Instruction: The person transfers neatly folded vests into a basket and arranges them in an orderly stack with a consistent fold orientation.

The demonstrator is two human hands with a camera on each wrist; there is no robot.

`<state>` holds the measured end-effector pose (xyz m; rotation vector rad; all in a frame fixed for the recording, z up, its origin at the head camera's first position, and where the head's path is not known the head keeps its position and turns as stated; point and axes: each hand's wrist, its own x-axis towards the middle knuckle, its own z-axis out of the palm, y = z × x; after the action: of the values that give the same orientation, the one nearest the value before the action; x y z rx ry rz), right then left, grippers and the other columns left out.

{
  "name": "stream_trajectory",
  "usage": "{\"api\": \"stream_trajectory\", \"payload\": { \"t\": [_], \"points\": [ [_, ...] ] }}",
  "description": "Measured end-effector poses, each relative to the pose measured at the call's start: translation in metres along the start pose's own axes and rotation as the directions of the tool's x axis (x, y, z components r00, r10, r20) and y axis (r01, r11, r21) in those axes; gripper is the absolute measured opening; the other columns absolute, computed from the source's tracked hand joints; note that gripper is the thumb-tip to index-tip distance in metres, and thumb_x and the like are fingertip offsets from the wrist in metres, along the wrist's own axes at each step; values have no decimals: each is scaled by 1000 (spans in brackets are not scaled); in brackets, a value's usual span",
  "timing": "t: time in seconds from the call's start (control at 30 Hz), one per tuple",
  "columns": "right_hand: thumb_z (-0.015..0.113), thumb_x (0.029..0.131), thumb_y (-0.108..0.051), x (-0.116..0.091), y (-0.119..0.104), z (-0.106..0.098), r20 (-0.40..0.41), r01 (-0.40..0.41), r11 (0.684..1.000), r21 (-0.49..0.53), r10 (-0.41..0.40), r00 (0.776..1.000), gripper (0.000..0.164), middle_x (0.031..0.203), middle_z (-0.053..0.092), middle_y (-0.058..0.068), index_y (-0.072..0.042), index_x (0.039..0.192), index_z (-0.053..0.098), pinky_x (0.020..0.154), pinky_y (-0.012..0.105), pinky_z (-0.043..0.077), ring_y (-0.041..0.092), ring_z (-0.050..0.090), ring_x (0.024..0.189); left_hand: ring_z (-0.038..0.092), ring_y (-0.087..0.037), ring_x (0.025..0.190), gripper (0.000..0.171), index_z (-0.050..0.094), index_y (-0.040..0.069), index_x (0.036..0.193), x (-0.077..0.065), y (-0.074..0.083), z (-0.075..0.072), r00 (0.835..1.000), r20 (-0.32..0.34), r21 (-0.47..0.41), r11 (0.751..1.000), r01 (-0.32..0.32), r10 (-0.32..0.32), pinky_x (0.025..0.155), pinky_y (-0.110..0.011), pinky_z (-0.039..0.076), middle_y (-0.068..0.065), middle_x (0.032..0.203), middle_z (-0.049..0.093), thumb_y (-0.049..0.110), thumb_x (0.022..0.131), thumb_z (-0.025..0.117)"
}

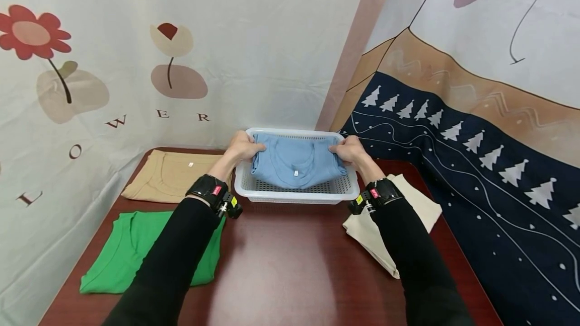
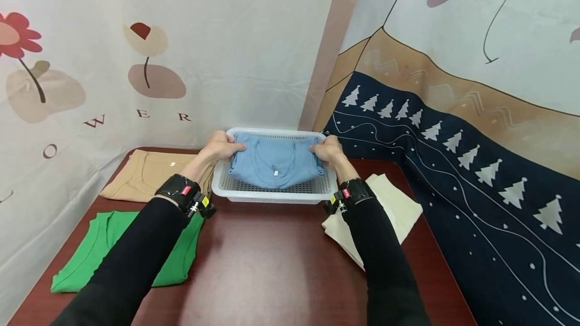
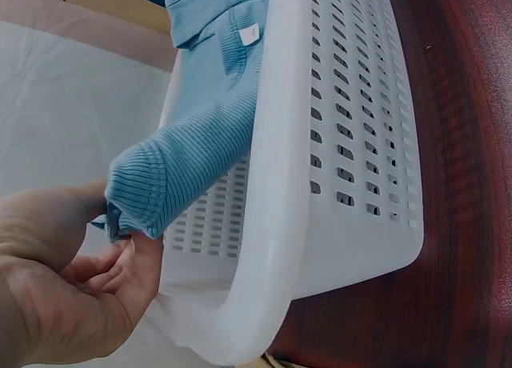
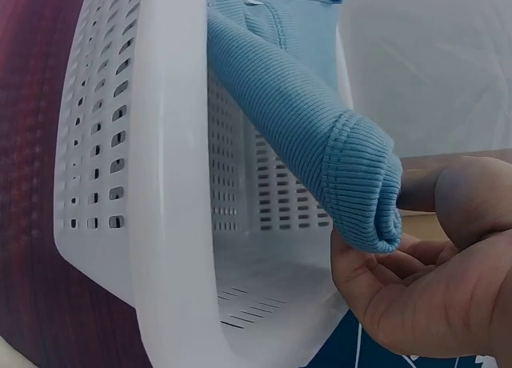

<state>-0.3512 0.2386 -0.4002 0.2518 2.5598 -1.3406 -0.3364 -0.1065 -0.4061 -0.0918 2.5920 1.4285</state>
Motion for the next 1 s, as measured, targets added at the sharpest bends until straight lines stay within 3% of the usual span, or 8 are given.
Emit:
{"api": "stream_trajectory", "payload": {
  "t": [0.1,0.37,0.53,0.63,0.73,0.8,0.87,1.0],
  "points": [
    [67,113,-22,4,0,3,0,-5,999,-33,5,1000,40,73,40,-3,-12,78,52,56,26,35,9,36,56,62,-13,65,57,44,18,60,0,1,3,1000,-27,70,997,-13,15,71,-29,57,11,56,41,21,104,79],
    [69,111,-22,13,-5,12,-12,-56,988,-146,55,998,39,108,55,11,-11,79,50,66,30,48,17,52,78,66,-18,70,53,46,17,65,-1,3,10,994,-97,191,981,-26,46,72,-31,58,7,59,50,23,99,86],
    [70,111,-18,13,-8,17,5,-58,986,-155,59,998,38,111,57,12,-10,80,50,67,29,52,19,58,84,72,-25,86,30,68,2,92,5,4,12,994,-105,257,966,-12,40,82,-37,60,-6,80,67,26,100,86],
    [70,110,-16,14,-8,19,13,-50,984,-173,53,998,27,115,60,14,-5,88,58,67,27,55,20,62,88,74,-33,108,39,73,-3,115,24,-3,17,996,-90,309,951,9,20,97,-44,63,-17,110,75,29,98,87],
    [71,108,-15,15,-6,22,17,-45,977,-207,50,999,19,115,62,16,3,105,69,65,27,58,21,65,89,70,-46,114,40,73,4,102,67,-28,32,993,-115,405,914,18,31,96,-47,63,-17,120,77,39,93,90],
    [71,108,-15,15,-5,24,19,-46,973,-227,52,998,23,114,63,15,7,117,70,66,27,60,22,67,90,68,-47,115,42,69,7,94,80,-33,38,993,-113,454,891,25,30,95,-49,63,-16,122,76,42,92,91],
    [70,107,-14,15,-4,26,17,-52,972,-228,57,998,28,113,62,15,8,125,68,67,28,61,22,67,92,68,-47,110,41,65,9,90,80,-32,40,992,-118,457,889,23,36,92,-49,62,-17,119,76,40,92,91],
    [70,106,-13,16,-4,29,8,-54,969,-241,58,998,29,109,61,13,8,126,67,68,29,62,22,66,90,66,-33,103,35,64,3,102,40,-5,36,996,-84,418,908,16,21,90,-45,59,-17,115,70,29,100,87]
  ]
}}
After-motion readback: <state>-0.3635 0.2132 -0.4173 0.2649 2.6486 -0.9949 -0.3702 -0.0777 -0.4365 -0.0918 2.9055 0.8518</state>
